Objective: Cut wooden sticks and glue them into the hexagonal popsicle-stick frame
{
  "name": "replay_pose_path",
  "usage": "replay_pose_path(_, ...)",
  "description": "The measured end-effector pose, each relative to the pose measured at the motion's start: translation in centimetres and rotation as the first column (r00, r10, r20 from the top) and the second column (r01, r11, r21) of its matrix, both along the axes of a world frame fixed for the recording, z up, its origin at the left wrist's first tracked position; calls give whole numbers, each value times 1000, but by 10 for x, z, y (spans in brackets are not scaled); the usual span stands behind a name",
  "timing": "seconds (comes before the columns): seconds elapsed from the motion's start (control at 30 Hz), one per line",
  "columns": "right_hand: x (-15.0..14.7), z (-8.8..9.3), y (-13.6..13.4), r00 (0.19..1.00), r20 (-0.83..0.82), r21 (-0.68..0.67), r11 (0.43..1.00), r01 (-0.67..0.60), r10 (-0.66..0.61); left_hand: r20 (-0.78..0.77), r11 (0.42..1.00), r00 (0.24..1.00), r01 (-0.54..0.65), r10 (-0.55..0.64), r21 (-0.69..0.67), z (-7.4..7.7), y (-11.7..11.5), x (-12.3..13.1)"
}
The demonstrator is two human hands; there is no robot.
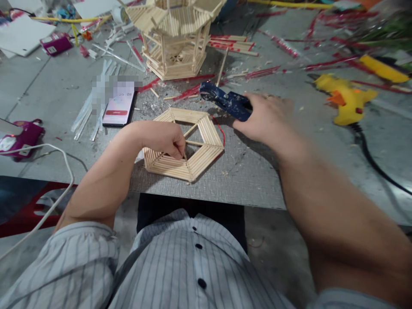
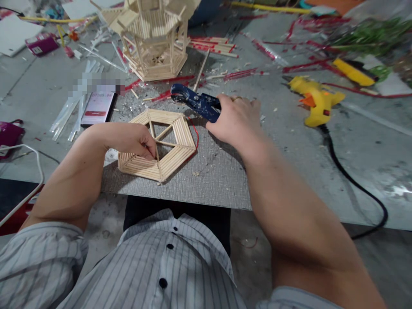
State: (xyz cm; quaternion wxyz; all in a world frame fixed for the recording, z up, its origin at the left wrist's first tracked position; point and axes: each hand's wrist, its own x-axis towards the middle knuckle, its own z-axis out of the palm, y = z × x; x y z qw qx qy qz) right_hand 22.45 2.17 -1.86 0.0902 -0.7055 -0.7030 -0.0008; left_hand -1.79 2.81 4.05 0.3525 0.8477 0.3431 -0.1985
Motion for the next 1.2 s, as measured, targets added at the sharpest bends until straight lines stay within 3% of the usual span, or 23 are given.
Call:
replay_pose_path(0.43,-1,4,1,999,38,-48,999,12,-10,-8,1000,1000,6,-5,11,1,-2,1)
replay_pose_path(1.2,3,-5,3,1000,18,44,999,-19,18,-9,1000,1000,-3,3,-7,1,-3,3)
